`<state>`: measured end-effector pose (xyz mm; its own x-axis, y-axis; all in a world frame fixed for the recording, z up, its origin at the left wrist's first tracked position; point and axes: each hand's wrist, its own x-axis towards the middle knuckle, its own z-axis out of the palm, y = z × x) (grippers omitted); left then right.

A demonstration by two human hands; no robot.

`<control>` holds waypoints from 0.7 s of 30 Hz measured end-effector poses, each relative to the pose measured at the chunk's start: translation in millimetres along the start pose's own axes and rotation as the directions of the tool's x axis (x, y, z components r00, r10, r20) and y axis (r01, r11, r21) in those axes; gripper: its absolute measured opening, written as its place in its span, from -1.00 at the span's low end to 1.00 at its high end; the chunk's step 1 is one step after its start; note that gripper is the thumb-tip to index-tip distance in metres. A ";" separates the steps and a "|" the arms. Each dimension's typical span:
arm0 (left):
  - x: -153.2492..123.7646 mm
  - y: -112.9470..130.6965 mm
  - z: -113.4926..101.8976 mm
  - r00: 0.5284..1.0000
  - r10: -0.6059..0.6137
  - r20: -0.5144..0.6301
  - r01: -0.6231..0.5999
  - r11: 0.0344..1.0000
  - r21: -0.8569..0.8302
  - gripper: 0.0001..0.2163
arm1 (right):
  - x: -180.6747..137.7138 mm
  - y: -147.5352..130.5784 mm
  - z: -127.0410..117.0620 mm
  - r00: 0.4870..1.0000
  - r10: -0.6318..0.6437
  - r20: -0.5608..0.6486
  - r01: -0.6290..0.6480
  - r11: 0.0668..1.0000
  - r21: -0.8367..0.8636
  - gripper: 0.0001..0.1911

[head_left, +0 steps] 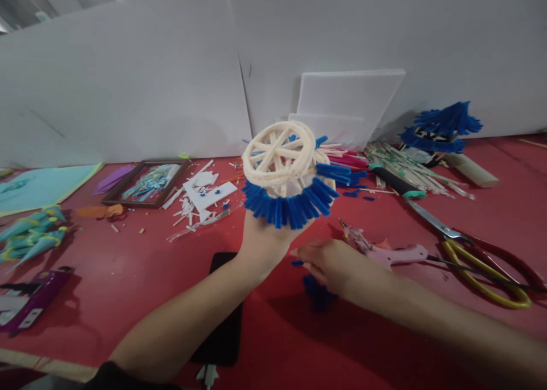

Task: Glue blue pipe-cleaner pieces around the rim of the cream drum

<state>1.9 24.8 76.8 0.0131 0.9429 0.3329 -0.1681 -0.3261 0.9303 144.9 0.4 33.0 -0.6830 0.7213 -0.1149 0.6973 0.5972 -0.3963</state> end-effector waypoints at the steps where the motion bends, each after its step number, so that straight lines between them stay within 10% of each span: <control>1: 0.3 -0.1 0.2 1.000 0.000 -0.001 0.000 1.000 0.005 -0.46 | -1.6 -1.1 -3.4 0.999 -0.017 -0.030 0.017 1.000 0.017 -0.87; 21: -2.3 5.4 -0.7 0.999 0.024 0.040 -0.022 0.999 -0.047 -0.47 | -73.0 -18.8 -76.4 0.846 -0.126 -0.517 0.205 0.974 0.097 -0.85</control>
<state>0.4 20.9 80.9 0.0483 0.9313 0.3610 -0.2141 -0.3434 0.9145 198.2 -36.7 118.4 -0.5536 0.7168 0.4240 0.5183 0.6950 -0.4983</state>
